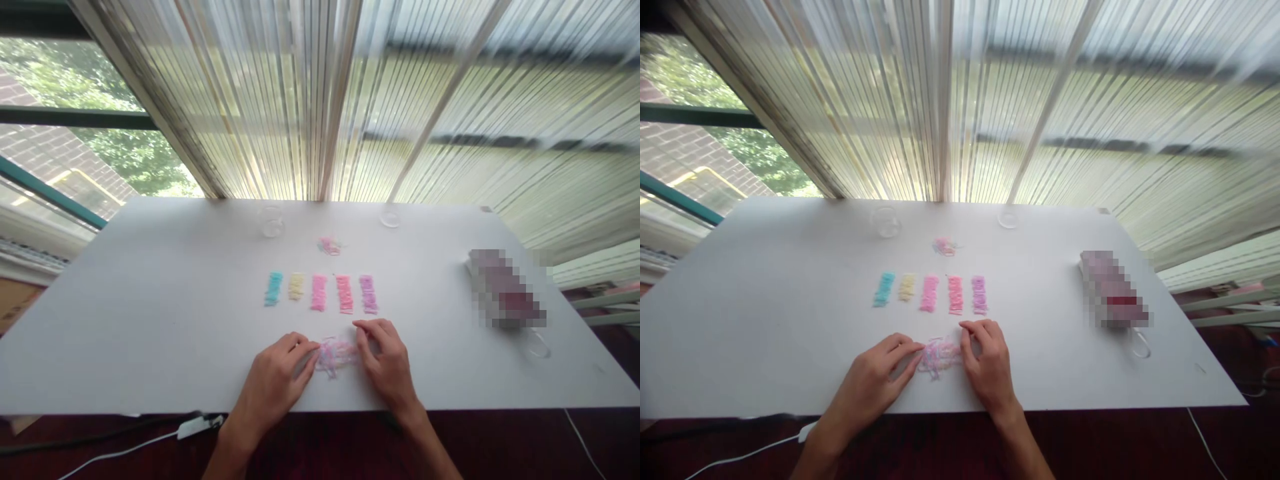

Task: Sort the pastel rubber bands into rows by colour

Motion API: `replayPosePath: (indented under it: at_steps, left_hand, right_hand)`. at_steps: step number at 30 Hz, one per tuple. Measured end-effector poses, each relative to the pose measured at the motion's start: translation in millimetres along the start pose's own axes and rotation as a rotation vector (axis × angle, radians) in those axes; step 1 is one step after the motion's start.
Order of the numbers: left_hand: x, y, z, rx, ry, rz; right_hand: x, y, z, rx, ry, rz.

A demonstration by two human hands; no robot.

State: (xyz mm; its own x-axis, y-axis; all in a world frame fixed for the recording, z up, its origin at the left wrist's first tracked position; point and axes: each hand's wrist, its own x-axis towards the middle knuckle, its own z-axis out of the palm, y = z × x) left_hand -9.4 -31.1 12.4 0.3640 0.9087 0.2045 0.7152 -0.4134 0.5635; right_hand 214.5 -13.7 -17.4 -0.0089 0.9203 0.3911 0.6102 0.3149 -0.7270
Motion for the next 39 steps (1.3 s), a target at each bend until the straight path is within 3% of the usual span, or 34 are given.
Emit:
replayPosePath:
  at_steps: [7, 12, 20, 30, 39]
  left_hand:
    - [-14.2, -0.9, 0.8, -0.008, -0.035, 0.001]
    - [-12.3, 0.2, 4.1, 0.034, -0.012, -0.013]
    - [-6.1, -4.3, 4.9, -0.016, 0.085, 0.046]
    - [-10.8, -5.5, 6.7, -0.001, 0.084, 0.090]
    - [-10.1, -5.7, 7.9, 0.017, 0.061, 0.079]
  right_hand:
    - [0.7, -2.3, -2.5, 0.041, 0.021, -0.010]
    - [-3.7, -14.0, -7.8, 0.067, 0.051, -0.097]
    - [-28.6, -32.2, 0.2, -0.057, -0.152, -0.272]
    - [-27.3, -30.9, 15.1, -0.133, -0.165, -0.256]
    - [-26.1, -31.5, 6.1, -0.023, -0.126, -0.209]
